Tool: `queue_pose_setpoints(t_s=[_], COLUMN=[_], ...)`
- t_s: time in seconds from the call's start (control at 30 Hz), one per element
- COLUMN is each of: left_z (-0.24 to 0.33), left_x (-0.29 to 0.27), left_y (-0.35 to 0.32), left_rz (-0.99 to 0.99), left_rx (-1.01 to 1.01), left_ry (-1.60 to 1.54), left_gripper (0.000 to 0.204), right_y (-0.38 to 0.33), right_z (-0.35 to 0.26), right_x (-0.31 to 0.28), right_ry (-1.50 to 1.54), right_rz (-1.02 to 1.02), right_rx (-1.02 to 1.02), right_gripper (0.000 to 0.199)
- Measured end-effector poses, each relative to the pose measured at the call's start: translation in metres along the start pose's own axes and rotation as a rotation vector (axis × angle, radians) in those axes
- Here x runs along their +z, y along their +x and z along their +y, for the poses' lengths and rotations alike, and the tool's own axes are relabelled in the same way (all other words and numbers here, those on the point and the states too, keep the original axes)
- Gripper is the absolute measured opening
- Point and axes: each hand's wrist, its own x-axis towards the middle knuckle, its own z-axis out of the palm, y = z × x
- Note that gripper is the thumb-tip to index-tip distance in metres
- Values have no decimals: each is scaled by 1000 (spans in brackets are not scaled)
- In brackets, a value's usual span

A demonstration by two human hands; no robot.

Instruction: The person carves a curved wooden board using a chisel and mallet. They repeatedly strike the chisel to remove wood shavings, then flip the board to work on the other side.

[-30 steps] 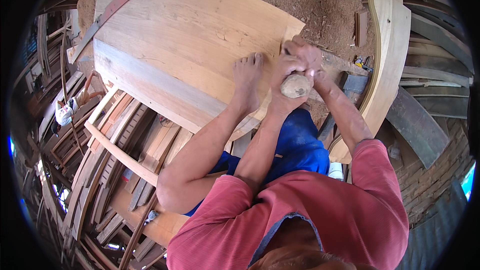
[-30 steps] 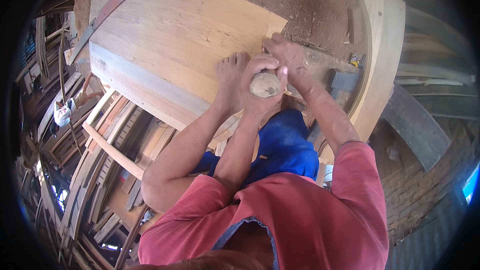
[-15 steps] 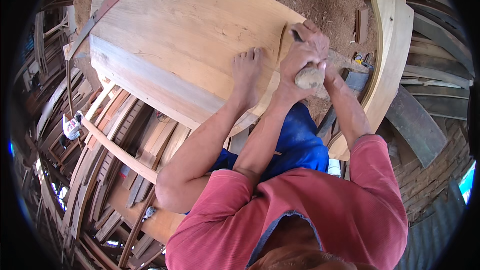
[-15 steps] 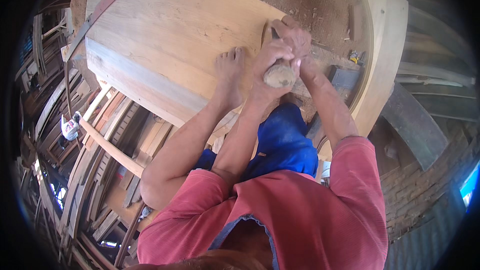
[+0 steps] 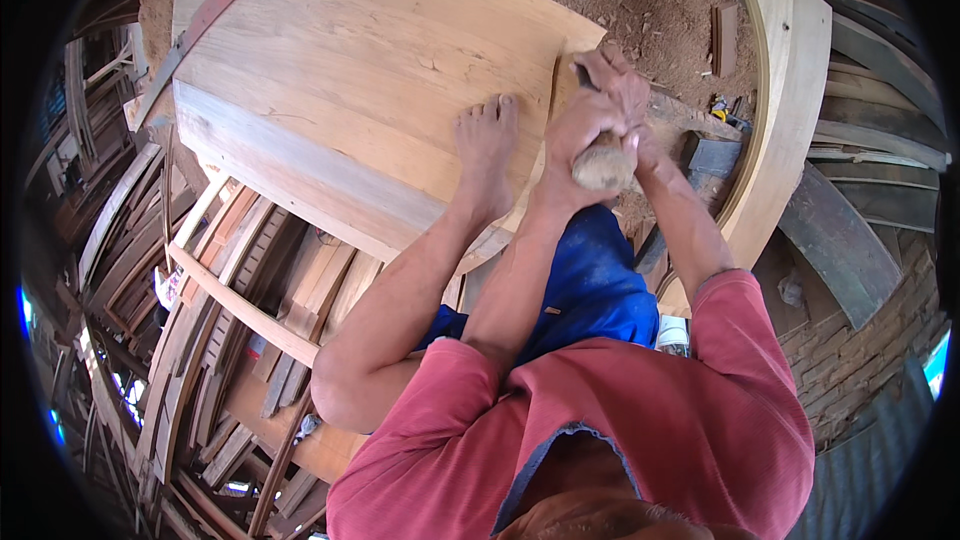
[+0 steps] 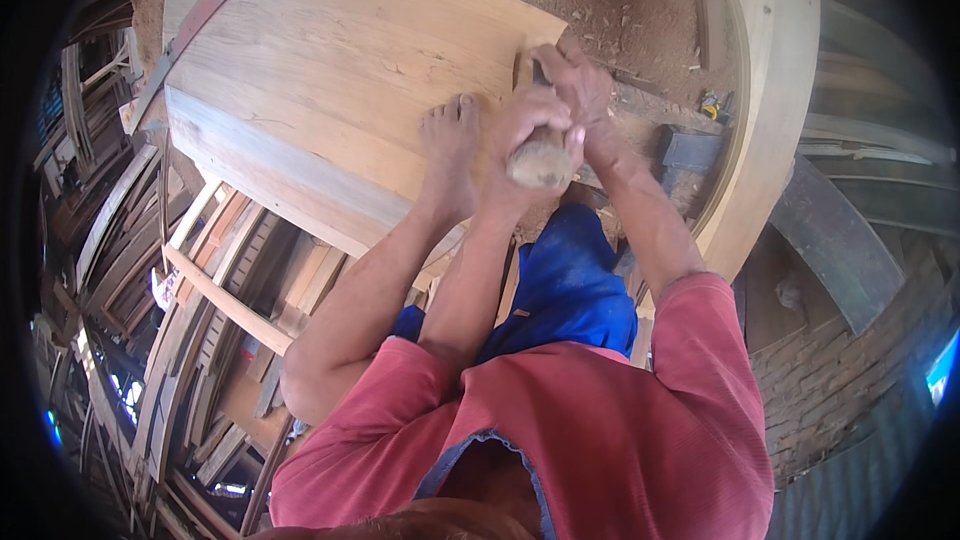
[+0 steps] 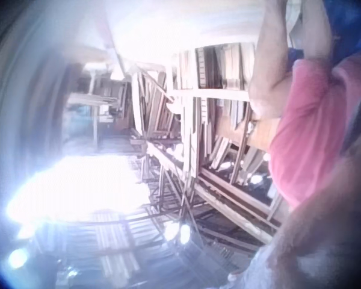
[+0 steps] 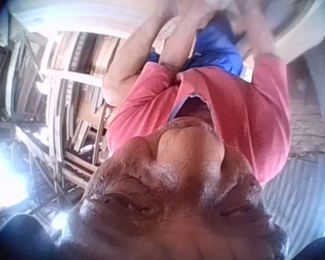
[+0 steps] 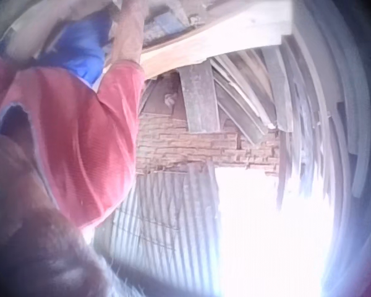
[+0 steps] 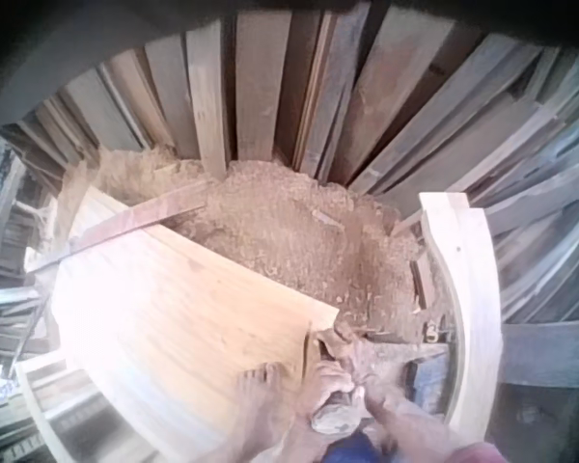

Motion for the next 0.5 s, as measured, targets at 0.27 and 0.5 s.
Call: queue_pose_setpoints(t_s=[0.27, 0.5], left_z=[21, 2], left_x=[-7, -3], left_y=[-5, -49], left_rz=[18, 180], left_rx=[-86, -22], left_ry=[-13, 51], left_gripper=[28, 27], right_y=[7, -42], right_z=[-20, -20], right_x=[-18, 18], right_ry=[-83, -32], right_rz=[-147, -130], right_rx=[21, -105], right_gripper=[15, 17])
